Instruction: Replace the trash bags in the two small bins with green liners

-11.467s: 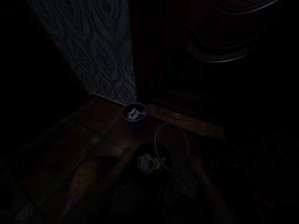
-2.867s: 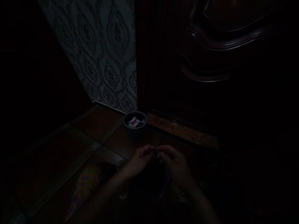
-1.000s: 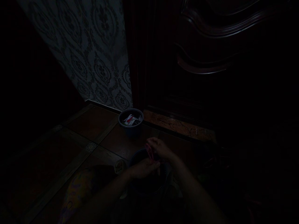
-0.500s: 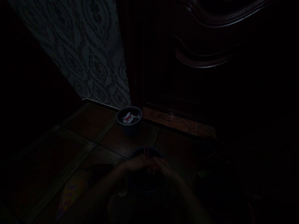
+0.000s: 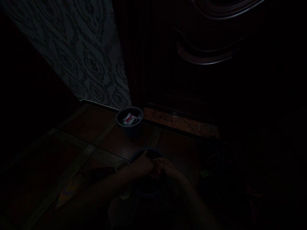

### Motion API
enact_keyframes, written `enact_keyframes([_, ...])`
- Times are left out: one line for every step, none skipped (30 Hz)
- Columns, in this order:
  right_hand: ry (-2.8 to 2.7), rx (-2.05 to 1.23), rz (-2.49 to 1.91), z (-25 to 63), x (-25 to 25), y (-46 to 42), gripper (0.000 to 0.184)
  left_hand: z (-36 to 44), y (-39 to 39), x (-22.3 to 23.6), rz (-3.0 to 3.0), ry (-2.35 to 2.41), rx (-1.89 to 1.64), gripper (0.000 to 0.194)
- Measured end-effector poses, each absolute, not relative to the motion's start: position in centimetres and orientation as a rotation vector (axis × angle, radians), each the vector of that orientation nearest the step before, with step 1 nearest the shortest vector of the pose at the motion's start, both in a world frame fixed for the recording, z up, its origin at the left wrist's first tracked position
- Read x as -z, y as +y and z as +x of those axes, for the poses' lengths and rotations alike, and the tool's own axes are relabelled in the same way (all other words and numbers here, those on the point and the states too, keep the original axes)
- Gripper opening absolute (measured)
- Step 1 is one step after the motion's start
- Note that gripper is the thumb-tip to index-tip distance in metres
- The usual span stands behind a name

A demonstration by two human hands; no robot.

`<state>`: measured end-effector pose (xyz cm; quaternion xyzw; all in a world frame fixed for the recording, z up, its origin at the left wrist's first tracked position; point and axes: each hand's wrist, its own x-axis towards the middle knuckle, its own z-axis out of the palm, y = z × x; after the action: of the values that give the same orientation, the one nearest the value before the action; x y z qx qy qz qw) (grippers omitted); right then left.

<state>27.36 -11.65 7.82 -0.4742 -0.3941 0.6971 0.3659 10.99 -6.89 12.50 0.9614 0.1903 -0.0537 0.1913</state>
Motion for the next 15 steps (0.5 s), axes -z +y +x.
enact_keyframes([-0.991,-1.807,-1.204,27.3,-7.6,-11.6,0.037,11.2,-7.1,-12.1,2.719,0.551,0.143,0.013])
enact_keyframes([-0.966,-1.830,-1.200,27.2,-7.4,-11.7,0.036,11.4,-7.2,-11.7,2.708,0.568,0.130,0.012])
enact_keyframes([-0.941,-1.864,-1.202,27.2,-7.2,-11.7,0.039,11.4,-7.4,-11.3,2.670,0.592,0.112,0.012])
enact_keyframes([-0.918,-1.905,-1.203,27.2,-7.0,-11.8,0.043,11.3,-7.5,-10.9,2.620,0.625,0.087,0.012])
enact_keyframes([-0.908,-1.945,-1.201,27.3,-6.9,-11.9,0.047,11.2,-7.7,-10.6,2.567,0.664,0.063,0.013])
enact_keyframes([-0.915,-1.978,-1.199,27.4,-6.8,-12.0,0.050,11.0,-7.9,-10.3,2.520,0.708,0.043,0.014])
enact_keyframes([-0.942,-1.998,-1.197,27.5,-6.8,-12.1,0.049,10.9,-8.1,-10.1,2.485,0.753,0.029,0.014])
enact_keyframes([-0.977,-2.002,-1.197,27.5,-6.7,-12.2,0.046,10.7,-8.4,-10.0,2.461,0.797,0.019,0.014])
enact_keyframes([-1.017,-1.994,-1.201,27.5,-6.7,-12.3,0.043,10.7,-8.6,-10.0,2.446,0.838,0.008,0.012])
enact_keyframes([-1.055,-1.976,-1.214,27.5,-6.8,-12.3,0.040,10.6,-8.9,-10.0,2.433,0.875,-0.012,0.012])
enact_keyframes([-1.081,-1.951,-1.234,27.4,-6.8,-12.3,0.039,10.6,-9.0,-10.1,2.416,0.913,-0.041,0.013])
enact_keyframes([-1.095,-1.921,-1.260,27.3,-6.9,-12.2,0.039,10.7,-9.2,-10.1,2.401,0.942,-0.076,0.016])
enact_keyframes([-1.100,-1.889,-1.292,27.2,-6.9,-12.2,0.038,10.7,-9.3,-10.2,2.389,0.963,-0.111,0.019])
enact_keyframes([-1.101,-1.856,-1.332,27.0,-7.0,-12.1,0.034,10.7,-9.3,-10.3,2.379,0.977,-0.138,0.021])
enact_keyframes([-1.098,-1.826,-1.374,26.9,-7.1,-11.9,0.029,10.7,-9.3,-10.3,2.370,0.984,-0.154,0.022])
